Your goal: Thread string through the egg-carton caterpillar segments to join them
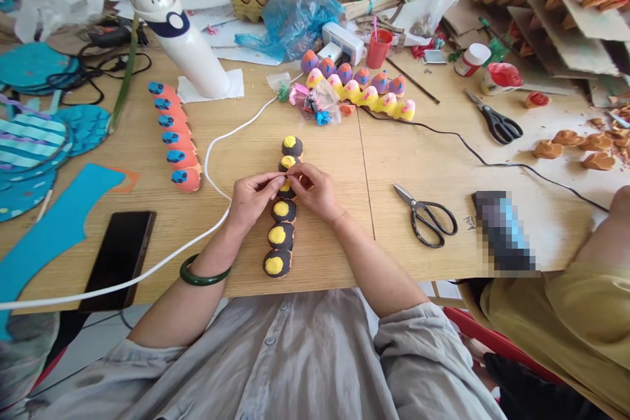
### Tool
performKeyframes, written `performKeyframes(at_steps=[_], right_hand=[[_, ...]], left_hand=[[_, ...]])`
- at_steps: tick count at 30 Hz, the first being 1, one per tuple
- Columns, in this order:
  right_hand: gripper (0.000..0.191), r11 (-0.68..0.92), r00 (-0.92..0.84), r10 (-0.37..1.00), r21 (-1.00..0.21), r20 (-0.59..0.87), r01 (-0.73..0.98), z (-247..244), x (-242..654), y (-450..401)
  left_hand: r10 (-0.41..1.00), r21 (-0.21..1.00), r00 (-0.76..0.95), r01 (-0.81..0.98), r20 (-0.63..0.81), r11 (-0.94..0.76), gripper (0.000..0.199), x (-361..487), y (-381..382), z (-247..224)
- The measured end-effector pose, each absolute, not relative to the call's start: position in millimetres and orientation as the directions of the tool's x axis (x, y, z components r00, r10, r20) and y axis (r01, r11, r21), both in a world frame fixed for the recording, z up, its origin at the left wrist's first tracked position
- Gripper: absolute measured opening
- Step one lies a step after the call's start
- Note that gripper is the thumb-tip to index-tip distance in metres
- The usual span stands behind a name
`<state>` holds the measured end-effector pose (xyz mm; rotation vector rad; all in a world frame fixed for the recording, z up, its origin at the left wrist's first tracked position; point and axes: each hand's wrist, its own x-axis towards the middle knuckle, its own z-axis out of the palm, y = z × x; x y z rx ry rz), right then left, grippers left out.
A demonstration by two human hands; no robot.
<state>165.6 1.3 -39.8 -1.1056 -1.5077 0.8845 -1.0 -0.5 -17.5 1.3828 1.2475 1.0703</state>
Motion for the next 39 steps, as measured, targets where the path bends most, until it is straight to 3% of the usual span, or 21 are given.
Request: performKeyframes(at_steps=[15, 30, 39], right_hand=[[0.011, 0.419, -0.098, 0.907, -0.851, 0.411, 0.315, -40.5, 168.1, 1.3], [0.018, 0.300, -0.059, 0.954, -0.931, 0.294, 0.207, -37.2, 166.7, -1.1], [0.012, 0.368, -0.103, 0.930, -0.905, 0.354, 0.213, -34.3, 168.1, -0.4]], left_hand=[[0.993, 0.987, 0.121, 0.157, 0.011, -0.030, 0.031, -2.4, -0.9, -19.1], [0.999, 0.991, 0.030, 0.128, 0.043, -0.047, 0.033, -0.7, 0.8, -21.8], [1.000, 0.995, 0.003, 0.105, -0.002, 0.001, 0.033, 0.1, 0.8, -23.4]])
